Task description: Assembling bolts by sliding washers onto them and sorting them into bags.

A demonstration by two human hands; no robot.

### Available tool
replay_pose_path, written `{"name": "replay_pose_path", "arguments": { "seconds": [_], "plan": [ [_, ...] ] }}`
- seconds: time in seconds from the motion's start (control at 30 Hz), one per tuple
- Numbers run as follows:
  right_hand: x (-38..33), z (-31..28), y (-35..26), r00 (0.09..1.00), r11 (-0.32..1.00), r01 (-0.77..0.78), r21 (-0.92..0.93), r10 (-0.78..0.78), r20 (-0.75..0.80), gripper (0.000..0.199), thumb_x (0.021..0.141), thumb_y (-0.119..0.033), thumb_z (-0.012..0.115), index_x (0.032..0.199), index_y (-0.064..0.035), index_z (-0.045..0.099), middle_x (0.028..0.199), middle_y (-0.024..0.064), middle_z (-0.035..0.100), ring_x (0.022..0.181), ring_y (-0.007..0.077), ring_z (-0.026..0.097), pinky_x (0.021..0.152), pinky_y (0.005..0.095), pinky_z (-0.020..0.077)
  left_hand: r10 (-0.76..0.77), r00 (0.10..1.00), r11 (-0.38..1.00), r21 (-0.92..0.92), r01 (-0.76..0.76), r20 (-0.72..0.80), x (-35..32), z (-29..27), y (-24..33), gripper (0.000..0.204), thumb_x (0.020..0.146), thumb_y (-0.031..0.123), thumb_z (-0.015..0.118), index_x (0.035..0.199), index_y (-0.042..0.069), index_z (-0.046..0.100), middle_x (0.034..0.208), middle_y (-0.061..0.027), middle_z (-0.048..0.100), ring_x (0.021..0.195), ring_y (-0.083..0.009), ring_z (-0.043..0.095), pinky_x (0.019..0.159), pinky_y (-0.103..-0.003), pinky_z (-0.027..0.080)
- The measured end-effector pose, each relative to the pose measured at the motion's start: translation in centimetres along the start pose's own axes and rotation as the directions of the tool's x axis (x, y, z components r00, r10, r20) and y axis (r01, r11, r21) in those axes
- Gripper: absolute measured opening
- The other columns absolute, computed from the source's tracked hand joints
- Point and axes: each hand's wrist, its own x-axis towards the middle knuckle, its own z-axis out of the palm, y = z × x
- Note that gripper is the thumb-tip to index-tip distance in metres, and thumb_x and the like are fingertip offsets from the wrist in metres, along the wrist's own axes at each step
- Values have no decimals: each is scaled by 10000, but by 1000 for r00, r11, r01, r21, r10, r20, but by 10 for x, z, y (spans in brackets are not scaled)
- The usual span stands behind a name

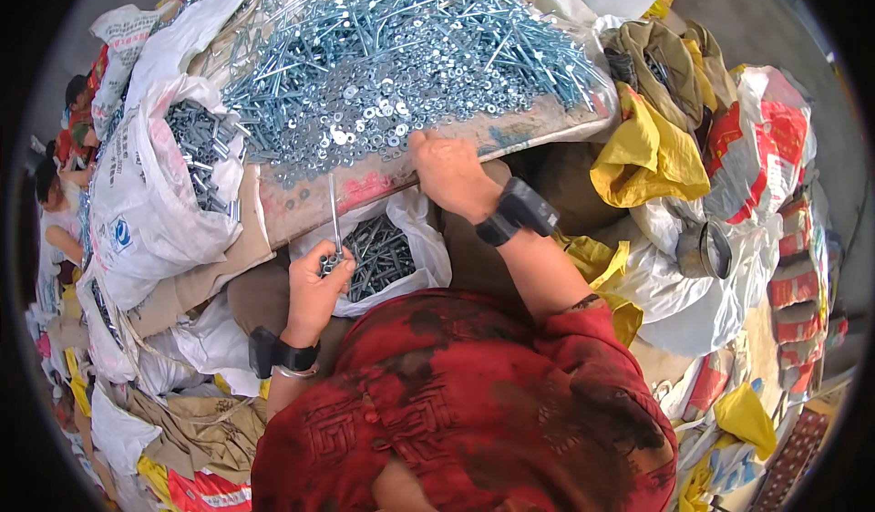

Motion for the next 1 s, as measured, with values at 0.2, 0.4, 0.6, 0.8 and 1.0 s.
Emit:
{"name": "replay_pose_path", "arguments": {
  "seconds": [0.2,0.4,0.6,0.8,1.0],
  "plan": [
    [-21,-56,-30,945,165,-315,935,-34,324,85,963,-67,611,893,-27,635,716,-26,608,602,38,592,517,200,490,358,934,665,707,-242,-17,-8,10,16,178,809,135,713,950,71,625,788,-173,635,682,-374,623,609,-444,469],
    [-37,-61,-25,947,226,-315,922,13,320,114,973,-96,605,901,-12,632,687,-14,599,584,56,611,500,204,507,360,928,653,685,-323,94,-10,20,22,206,791,141,724,946,63,613,839,-150,643,759,-391,628,646,-468,474],
    [-42,-58,-8,902,-181,-430,885,-143,409,161,990,-159,582,958,-7,626,669,33,631,551,118,648,488,234,535,484,858,560,694,-454,170,5,24,24,203,778,106,735,936,60,615,824,-130,628,732,-373,629,622,-447,475],
    [-29,-52,12,908,7,-417,909,-39,417,204,960,-224,623,999,-24,633,747,84,685,593,166,668,509,282,528,344,923,874,301,-382,174,16,25,7,113,837,66,716,929,39,657,719,-83,631,585,-170,569,568,-306,452],
    [-2,-4,92,923,948,-317,-16,304,-236,148,859,-162,620,893,-31,559,854,198,609,746,412,635,644,505,484,-44,984,963,-254,88,174,24,23,8,98,898,97,705,935,38,636,670,16,565,551,-27,483,460,-183,341]
  ]
}}
